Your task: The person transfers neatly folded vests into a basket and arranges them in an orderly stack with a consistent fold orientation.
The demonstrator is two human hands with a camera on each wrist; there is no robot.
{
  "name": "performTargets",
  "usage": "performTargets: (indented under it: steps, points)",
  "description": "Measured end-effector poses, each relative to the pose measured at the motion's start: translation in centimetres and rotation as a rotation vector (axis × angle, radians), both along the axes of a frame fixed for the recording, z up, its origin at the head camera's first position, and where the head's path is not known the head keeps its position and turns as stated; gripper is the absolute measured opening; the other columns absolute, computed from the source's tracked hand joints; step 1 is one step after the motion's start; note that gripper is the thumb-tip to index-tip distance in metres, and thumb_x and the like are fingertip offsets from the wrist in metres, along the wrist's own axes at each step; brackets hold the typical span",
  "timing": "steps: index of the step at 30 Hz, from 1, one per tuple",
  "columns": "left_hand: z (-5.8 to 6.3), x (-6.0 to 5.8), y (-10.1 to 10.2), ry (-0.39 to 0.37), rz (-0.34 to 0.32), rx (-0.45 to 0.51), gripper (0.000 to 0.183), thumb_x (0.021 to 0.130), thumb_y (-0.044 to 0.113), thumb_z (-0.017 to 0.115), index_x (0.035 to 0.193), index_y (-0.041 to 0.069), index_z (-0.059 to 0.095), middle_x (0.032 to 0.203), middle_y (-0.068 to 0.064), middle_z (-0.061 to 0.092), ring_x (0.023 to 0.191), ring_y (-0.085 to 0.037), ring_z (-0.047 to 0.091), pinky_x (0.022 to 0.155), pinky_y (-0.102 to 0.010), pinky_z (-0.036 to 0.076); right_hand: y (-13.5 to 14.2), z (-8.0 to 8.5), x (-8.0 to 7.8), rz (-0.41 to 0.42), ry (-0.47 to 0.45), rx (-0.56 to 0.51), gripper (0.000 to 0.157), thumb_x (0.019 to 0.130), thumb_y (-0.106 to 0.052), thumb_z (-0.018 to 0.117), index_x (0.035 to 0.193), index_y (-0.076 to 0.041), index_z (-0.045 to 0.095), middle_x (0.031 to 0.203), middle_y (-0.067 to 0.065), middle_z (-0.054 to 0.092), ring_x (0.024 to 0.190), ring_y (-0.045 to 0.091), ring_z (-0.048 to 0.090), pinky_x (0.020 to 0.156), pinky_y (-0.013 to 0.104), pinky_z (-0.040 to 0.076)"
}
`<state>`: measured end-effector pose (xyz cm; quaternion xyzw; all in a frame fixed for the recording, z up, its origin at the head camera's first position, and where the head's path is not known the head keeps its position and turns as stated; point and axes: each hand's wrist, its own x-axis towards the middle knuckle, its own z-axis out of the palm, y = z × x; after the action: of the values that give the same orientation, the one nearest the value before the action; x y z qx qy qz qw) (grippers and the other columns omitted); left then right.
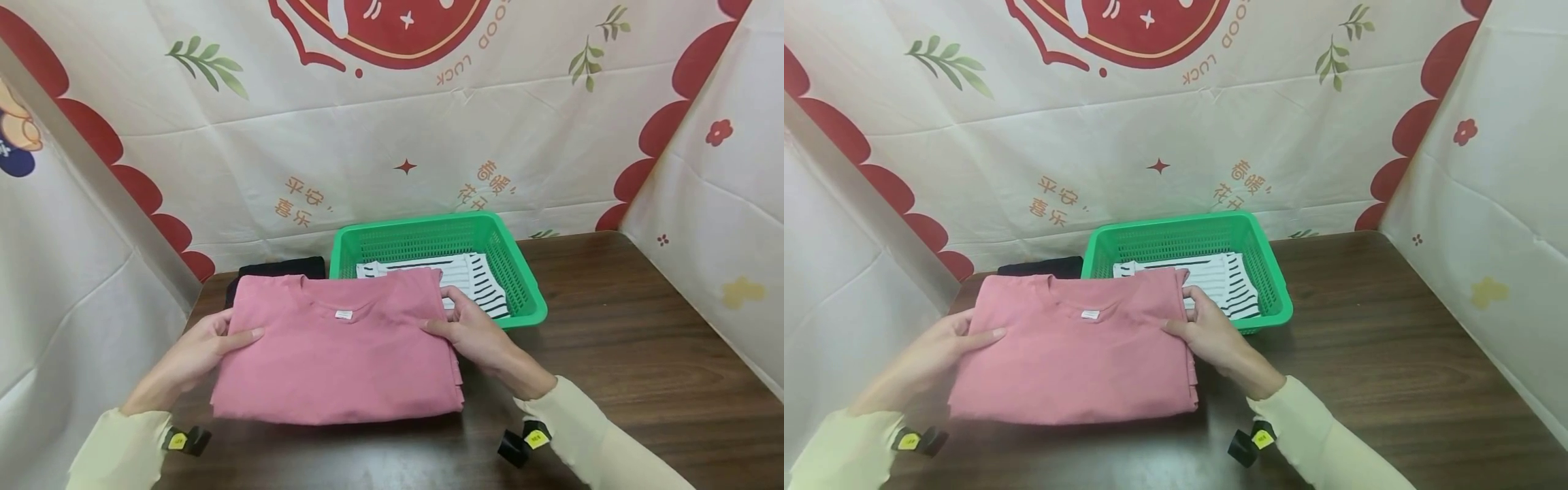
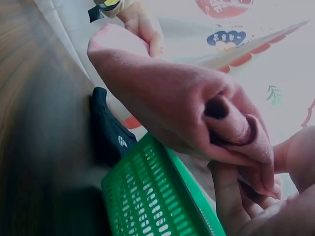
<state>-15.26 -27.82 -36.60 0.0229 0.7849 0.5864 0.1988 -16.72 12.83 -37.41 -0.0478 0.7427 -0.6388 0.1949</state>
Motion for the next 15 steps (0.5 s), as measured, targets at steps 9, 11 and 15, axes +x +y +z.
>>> performTargets:
  steps: [9,11,15]
  points:
    - [-0.2,-0.9,1.3,-0.015,0.004,0.032,0.045,0.096,0.022,0.066,0.129,-0.003,0.048,0.093,-0.004,0.073,0.080,-0.020,0.072,0.072,-0.038,0.059,1.5,-0.2,-0.6,0.011,0.008,-0.022,0.045,0.096,-0.014,0.063,0.132,-0.004,0.037,0.085,0.013,0.071,0.074,0.022,0.072,0.067,0.036,0.059]
    - [-0.2,-1.1,1.6,-0.013,-0.003,0.037,0.046,0.096,0.021,0.066,0.130,-0.004,0.047,0.093,-0.004,0.073,0.081,-0.020,0.072,0.073,-0.038,0.059,1.8,-0.2,-0.7,0.013,0.008,-0.030,0.046,0.096,-0.014,0.063,0.133,-0.004,0.036,0.085,0.013,0.071,0.074,0.022,0.072,0.067,0.035,0.059]
    - [-0.3,-1.5,2.0,-0.028,-0.001,0.035,0.048,0.096,0.023,0.067,0.131,-0.004,0.046,0.094,-0.004,0.073,0.082,-0.021,0.072,0.075,-0.038,0.059,2.2,-0.1,-0.9,0.006,0.009,-0.041,0.047,0.096,-0.013,0.063,0.134,-0.004,0.036,0.083,0.013,0.070,0.073,0.022,0.072,0.066,0.036,0.059]
